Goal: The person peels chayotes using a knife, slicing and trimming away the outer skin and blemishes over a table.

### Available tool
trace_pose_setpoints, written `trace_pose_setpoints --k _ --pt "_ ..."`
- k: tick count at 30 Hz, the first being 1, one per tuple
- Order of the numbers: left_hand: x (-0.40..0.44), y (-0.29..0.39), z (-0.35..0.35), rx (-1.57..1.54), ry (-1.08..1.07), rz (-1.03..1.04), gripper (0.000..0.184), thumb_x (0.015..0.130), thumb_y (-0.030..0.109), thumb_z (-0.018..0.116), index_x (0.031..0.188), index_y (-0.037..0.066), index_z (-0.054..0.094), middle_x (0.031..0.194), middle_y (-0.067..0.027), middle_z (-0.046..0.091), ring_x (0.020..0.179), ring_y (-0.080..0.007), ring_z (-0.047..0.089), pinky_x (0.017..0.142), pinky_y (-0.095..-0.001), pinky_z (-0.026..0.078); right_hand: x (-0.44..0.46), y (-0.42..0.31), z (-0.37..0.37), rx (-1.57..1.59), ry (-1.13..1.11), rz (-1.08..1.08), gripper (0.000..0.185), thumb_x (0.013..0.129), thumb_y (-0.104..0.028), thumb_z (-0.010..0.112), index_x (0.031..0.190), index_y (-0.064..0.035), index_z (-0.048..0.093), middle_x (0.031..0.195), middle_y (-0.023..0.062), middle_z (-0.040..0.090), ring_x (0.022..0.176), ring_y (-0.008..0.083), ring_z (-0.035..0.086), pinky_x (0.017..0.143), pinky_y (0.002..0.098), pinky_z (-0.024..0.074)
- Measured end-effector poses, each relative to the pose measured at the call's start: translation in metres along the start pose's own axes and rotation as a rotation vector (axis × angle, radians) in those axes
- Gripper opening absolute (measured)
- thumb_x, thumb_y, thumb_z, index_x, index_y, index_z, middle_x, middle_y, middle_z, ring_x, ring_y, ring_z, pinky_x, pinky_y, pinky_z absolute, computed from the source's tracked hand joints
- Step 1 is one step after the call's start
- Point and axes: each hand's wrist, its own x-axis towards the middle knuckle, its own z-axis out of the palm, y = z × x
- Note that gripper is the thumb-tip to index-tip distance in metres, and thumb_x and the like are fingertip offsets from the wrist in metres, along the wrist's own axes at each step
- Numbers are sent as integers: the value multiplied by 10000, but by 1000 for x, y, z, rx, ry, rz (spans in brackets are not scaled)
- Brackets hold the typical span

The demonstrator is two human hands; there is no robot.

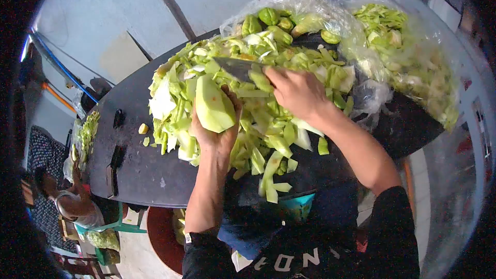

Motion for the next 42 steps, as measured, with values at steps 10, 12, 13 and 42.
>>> trace_pose_setpoints --k 10,12,13,42 --pt "14 14 -33 142 -179 -18 527 956 566 450 1194 111 568 1030 -108 659 921 -255 644 812 -414 545 -13 -56 -6 -2 258 -663 349 678 -77 641 1022 -54 697 590 -20 405 507 114 499 428 241 411" --pt "7 15 -25 142 -69 44 536 944 566 472 1188 99 567 1024 -109 658 900 -260 647 803 -405 547 -12 -54 -7 2 212 -637 358 680 -76 635 1033 -49 693 593 -18 409 504 120 491 432 242 410" --pt "0 13 -14 71 -131 2 542 912 549 526 1184 82 566 1023 -116 654 886 -257 649 800 -397 548 -13 -53 -11 -80 162 -618 287 748 -136 630 1030 -101 672 638 -44 459 554 94 527 463 232 469" --pt "-7 11 3 270 -216 6 802 754 513 600 1377 32 444 1109 -137 619 942 -277 631 839 -401 542 -8 -28 -9 58 124 -458 316 757 -80 686 1072 -61 684 686 43 611 563 221 629 490 346 523"
